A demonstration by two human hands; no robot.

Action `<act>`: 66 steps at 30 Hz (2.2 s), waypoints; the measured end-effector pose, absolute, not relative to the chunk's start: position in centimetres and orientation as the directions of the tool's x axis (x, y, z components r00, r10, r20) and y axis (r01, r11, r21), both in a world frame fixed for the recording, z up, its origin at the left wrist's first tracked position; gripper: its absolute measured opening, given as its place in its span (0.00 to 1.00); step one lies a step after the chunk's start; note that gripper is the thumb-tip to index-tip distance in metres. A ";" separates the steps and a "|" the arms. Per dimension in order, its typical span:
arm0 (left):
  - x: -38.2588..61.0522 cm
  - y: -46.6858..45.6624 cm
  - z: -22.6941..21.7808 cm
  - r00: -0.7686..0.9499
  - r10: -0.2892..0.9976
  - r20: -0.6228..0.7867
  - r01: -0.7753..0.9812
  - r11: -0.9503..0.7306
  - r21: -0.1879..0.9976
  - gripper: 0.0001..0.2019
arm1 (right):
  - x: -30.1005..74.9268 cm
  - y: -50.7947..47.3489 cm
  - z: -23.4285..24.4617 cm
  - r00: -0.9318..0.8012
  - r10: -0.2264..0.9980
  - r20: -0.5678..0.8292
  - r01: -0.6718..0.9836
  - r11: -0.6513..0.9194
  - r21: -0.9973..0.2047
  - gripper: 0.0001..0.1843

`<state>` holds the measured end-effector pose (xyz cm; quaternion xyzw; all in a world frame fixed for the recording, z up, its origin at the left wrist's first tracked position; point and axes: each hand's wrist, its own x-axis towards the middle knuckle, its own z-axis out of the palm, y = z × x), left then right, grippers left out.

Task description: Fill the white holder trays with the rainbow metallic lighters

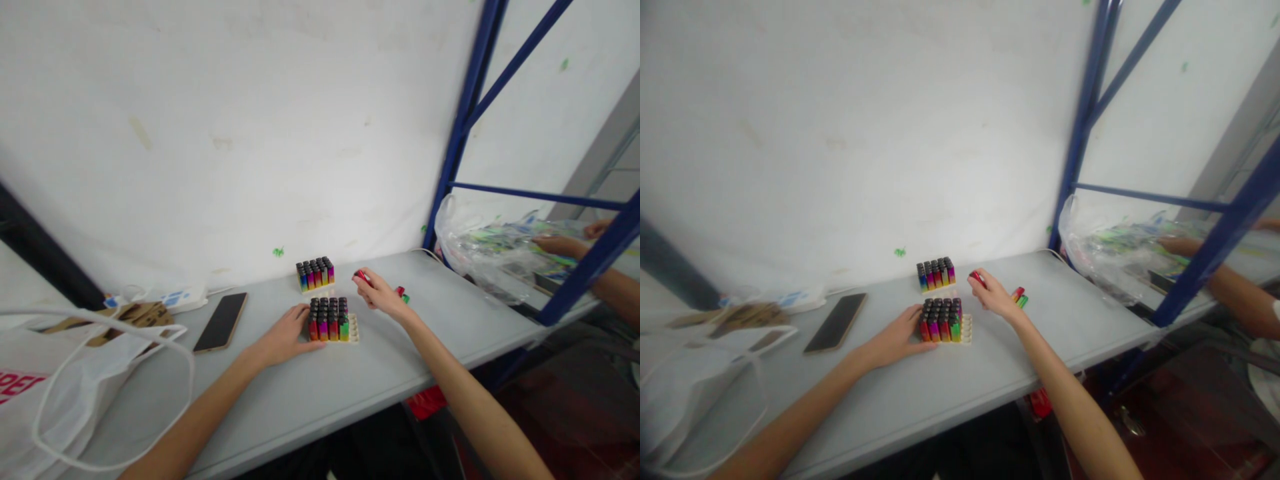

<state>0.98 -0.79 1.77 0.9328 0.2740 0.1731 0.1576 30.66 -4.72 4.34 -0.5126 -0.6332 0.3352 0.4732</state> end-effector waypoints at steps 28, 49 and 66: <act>1.0 -1.0 2.0 0.784 0.565 0.258 0.460 -0.807 0.369 0.36 | 28.0 -5.0 4.1 0.196 0.872 0.448 0.613 0.248 -0.750 0.25; 0.9 -0.7 1.7 0.778 0.577 0.250 0.464 -0.795 0.390 0.38 | 32.0 -5.7 5.6 -0.406 0.888 0.216 0.672 0.450 -0.588 0.14; 0.9 -0.9 2.1 0.790 0.566 0.236 0.464 -0.803 0.374 0.34 | 33.5 -5.1 5.0 -0.368 0.919 0.145 0.755 0.386 -0.531 0.07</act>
